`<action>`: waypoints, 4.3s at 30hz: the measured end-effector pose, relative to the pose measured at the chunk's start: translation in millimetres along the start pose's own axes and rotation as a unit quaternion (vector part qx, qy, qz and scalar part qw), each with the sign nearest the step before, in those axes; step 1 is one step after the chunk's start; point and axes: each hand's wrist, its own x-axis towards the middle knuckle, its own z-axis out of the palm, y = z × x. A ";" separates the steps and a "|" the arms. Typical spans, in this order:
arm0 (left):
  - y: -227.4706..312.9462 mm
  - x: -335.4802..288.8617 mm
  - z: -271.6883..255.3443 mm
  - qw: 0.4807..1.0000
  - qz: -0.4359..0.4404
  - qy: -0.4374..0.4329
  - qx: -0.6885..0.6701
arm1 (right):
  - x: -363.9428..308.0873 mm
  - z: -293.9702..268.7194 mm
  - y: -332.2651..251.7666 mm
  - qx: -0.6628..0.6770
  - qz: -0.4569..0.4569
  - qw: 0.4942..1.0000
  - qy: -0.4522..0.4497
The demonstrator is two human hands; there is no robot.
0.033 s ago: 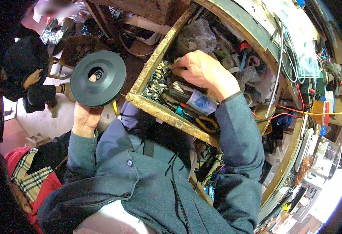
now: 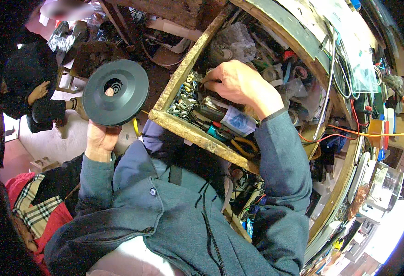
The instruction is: The person sits on the floor and assembles a small electronic device. They strip and twist wires, wrap them with blue tape, and insert them into a black circular component. They then attach a larger black circular cover to the component.
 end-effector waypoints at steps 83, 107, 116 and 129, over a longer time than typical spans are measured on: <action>5.5 -4.1 -3.8 1.000 0.016 -0.011 -0.008 | 5.6 3.3 -5.1 -0.017 -0.021 1.000 -0.001; 4.7 -11.1 2.3 0.999 0.026 -0.016 -0.017 | 2.2 5.3 9.6 0.388 0.075 0.915 0.084; 4.2 -8.1 -7.3 0.999 0.011 -0.035 -0.020 | -1.9 8.5 20.5 0.108 -0.047 0.982 0.147; 4.5 -18.2 17.5 0.999 0.018 0.000 0.027 | -3.6 13.7 -14.1 -0.214 0.019 0.963 0.164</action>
